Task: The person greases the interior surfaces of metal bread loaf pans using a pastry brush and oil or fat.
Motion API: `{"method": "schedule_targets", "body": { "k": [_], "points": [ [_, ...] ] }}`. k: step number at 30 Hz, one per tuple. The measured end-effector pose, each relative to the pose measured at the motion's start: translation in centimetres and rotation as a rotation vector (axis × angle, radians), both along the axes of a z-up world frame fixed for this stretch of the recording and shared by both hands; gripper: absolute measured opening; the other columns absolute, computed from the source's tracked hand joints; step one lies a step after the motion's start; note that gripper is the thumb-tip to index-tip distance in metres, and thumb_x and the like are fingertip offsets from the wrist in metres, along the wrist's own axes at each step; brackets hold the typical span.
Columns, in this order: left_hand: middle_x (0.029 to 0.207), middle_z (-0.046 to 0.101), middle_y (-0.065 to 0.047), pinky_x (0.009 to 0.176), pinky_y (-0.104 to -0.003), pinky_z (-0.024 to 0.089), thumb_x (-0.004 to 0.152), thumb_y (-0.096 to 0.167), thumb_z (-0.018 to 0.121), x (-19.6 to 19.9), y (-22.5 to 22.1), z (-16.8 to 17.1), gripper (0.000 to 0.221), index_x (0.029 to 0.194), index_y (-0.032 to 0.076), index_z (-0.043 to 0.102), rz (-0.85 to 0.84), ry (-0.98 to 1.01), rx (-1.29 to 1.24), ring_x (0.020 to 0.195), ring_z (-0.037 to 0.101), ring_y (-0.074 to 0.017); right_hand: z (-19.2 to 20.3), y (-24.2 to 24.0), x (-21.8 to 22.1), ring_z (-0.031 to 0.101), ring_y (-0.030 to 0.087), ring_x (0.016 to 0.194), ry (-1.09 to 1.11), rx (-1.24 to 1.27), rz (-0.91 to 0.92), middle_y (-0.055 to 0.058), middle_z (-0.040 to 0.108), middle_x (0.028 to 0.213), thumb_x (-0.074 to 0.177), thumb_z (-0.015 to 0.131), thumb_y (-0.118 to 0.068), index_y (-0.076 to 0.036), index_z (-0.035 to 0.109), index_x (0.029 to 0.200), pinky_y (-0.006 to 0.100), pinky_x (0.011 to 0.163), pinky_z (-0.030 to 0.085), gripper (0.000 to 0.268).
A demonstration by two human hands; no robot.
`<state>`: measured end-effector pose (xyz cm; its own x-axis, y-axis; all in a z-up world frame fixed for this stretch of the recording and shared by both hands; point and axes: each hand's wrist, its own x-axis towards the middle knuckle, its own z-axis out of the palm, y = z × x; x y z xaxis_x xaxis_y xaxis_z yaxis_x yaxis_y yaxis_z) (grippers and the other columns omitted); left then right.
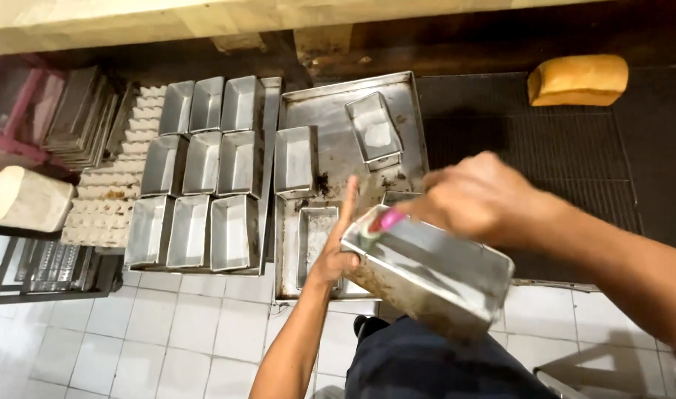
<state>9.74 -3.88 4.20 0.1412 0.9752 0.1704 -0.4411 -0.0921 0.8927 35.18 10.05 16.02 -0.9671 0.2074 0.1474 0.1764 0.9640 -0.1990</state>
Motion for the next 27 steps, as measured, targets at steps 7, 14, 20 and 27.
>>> {"method": "schedule_targets", "body": {
  "k": [7,14,20,27],
  "points": [
    [0.143,0.057,-0.023,0.114,-0.036,0.043,0.066,0.046,0.097,-0.9,-1.0,0.5,0.155,0.168,0.018,-0.017,0.142,0.096,-0.002,0.132,0.059,-0.0297,9.8,-3.6,-3.8,0.075,0.025,0.078,-0.649,-0.222,-0.431,0.007,0.078,0.095,0.099,0.046,-0.051,-0.053,0.059,0.139,0.040,0.062,0.058,0.043],
    [0.135,0.064,-0.023,0.113,-0.042,0.048,0.065,0.048,0.095,0.8,-2.3,4.3,0.155,0.167,0.012,-0.016,0.390,0.416,-0.036,0.125,0.066,-0.0321,4.9,-2.4,-3.0,0.073,0.033,0.076,-0.436,-0.217,-0.541,0.012,0.077,0.084,0.096,0.049,-0.052,-0.043,0.066,0.132,0.048,0.066,0.058,0.040],
    [0.142,0.059,-0.023,0.116,-0.044,0.046,0.064,0.040,0.097,1.1,-2.6,4.1,0.152,0.169,0.009,-0.009,0.544,0.619,0.029,0.131,0.062,-0.0329,3.9,-2.0,-2.8,0.073,0.035,0.080,-0.545,-0.168,-0.645,0.012,0.076,0.087,0.095,0.051,-0.053,-0.051,0.065,0.131,0.048,0.071,0.059,0.039],
    [0.133,0.069,-0.020,0.108,-0.041,0.054,0.065,0.046,0.095,2.0,-3.3,7.3,0.149,0.168,0.004,-0.005,0.440,0.612,0.029,0.120,0.072,-0.0299,5.5,-0.9,-2.3,0.072,0.036,0.078,-0.356,-0.171,-0.503,0.012,0.076,0.087,0.091,0.057,-0.047,-0.043,0.076,0.118,0.048,0.066,0.058,0.033]
  ]
}}
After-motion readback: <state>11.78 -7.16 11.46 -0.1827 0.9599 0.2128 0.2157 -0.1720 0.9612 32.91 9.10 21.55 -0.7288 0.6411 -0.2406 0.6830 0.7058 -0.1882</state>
